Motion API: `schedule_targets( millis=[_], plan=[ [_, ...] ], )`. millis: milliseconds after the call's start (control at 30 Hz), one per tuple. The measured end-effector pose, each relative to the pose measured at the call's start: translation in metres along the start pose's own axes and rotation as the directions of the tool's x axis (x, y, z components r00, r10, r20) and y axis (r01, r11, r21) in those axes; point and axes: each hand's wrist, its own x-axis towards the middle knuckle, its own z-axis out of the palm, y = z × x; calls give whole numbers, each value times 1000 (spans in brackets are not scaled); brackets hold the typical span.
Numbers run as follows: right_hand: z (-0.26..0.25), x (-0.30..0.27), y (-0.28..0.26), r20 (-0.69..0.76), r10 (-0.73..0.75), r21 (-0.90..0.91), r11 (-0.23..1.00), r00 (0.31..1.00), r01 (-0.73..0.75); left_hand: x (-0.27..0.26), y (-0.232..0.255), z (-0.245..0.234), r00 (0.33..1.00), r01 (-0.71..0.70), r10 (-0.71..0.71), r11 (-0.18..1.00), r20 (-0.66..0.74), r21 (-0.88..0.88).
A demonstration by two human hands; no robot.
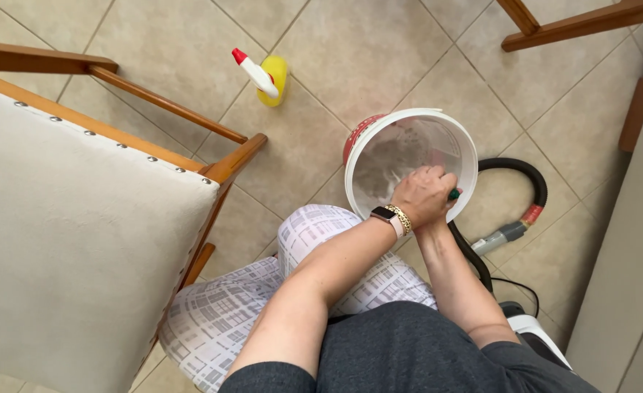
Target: Cleaning the seat and frame of wooden dining chairs using a cleaning spray and a cloth.
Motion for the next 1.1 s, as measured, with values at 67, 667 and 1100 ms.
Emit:
schedule_targets(
  millis=[67, 667, 1100],
  plan=[
    [20, -5, -4, -7, -11, -23, 1000, 1000, 11, 1, -1, 0, 1000, 1, -1, 1000, -17, -8],
    [111, -21, -100, -4, 249, -304, 922, 968, -239, -11, 0, -34, 963, -55, -8, 972, -269, -226],
    [394, 2, -163, 838, 262, -450, 828, 479, 335, -64, 45, -314, 790, -266, 228, 964, -568, 17]
  ],
)
